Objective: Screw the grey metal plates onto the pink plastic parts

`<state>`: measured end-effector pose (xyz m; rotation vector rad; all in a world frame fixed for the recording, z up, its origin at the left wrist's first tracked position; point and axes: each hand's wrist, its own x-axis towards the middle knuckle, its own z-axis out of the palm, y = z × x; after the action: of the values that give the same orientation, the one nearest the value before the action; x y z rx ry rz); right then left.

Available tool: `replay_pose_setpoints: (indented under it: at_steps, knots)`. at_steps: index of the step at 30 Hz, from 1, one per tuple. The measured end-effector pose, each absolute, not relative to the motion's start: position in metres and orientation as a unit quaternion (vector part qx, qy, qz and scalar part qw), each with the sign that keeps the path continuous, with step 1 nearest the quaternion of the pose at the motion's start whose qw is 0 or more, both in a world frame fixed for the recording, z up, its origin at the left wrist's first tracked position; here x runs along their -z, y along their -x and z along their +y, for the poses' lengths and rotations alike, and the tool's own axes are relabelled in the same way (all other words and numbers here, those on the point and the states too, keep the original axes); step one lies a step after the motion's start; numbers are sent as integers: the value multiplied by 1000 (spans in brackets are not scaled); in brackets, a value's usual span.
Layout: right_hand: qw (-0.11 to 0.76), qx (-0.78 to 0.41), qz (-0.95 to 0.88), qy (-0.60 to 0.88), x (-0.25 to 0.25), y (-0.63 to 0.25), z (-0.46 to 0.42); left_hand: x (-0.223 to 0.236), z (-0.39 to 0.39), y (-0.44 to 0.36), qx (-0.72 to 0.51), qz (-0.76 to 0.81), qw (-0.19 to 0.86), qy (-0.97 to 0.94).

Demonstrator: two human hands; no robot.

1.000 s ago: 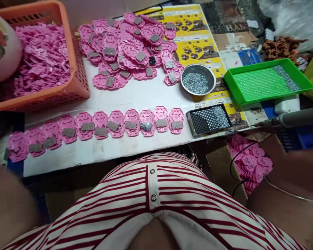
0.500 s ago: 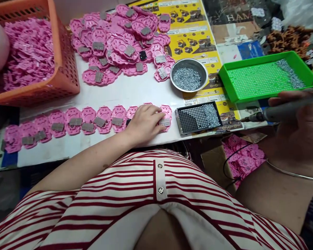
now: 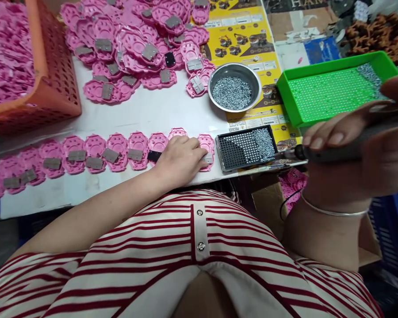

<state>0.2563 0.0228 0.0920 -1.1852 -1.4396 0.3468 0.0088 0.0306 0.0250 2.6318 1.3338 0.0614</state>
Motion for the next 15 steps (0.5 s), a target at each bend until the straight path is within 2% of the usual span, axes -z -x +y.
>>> replay_pose_setpoints:
  at_steps: [1,4,8,12,15]
  knots:
    - [635,-183,-597,456,-93,-246,23,-25,29,-11,-26,462,93,-882]
    - [666,-217,-574,424,-89,-224,27,-24,26,-17,-47,483,81,-871]
    - [638,-168,-574,484,-73,-216,31,-25,22,-16,-57,479,64,-874]
    - [577,-178,-597,528,-60,-214,31,-27,21,-15,-53,470,56,-879]
    - [567,-185,-614,518,-53,-212,33,-28,23,-15,-51,476,67,-876]
